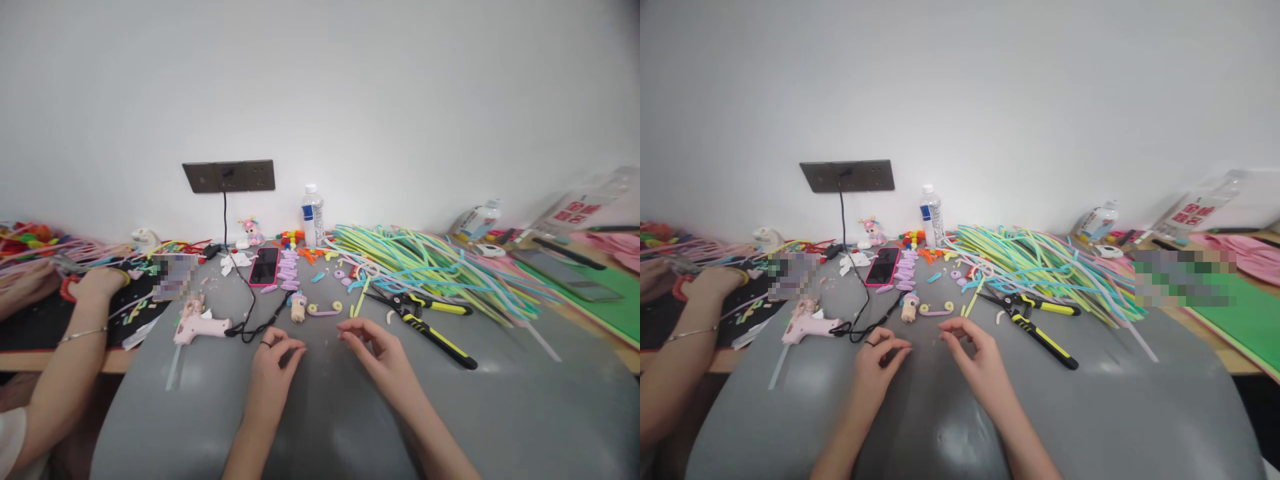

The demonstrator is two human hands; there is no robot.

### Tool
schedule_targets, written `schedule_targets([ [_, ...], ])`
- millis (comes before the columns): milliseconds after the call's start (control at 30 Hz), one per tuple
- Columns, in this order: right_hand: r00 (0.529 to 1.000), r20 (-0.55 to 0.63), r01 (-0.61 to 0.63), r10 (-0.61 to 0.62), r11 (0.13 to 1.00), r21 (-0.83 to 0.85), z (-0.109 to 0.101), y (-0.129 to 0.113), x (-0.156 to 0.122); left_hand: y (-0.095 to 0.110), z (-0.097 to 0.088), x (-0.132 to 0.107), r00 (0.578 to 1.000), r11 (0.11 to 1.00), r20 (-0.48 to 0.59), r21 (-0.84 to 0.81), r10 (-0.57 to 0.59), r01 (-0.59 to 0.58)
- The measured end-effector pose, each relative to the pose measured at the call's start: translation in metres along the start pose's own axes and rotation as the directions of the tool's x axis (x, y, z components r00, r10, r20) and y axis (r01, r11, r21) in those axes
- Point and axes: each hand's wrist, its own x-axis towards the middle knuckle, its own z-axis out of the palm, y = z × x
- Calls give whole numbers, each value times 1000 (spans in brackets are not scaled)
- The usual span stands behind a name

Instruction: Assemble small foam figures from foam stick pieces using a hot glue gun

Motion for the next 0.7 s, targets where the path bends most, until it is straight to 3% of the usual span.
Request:
schedule_targets([
  [167, 995, 81, -69, 67, 997, 33, 2, 11, -3, -8, 3, 8, 998, 995, -58, 100, 8, -2],
  [433, 989, 125, -85, 79, 996, 39, 3, 23, -7, -2, -7, 25, 993, 999, -114, 37, -26, 30],
  [700, 980, 187, -70, 71, 997, -15, 4, 25, -8, 20, 22, 62, 990, 925, -1, 357, -140, 131],
])
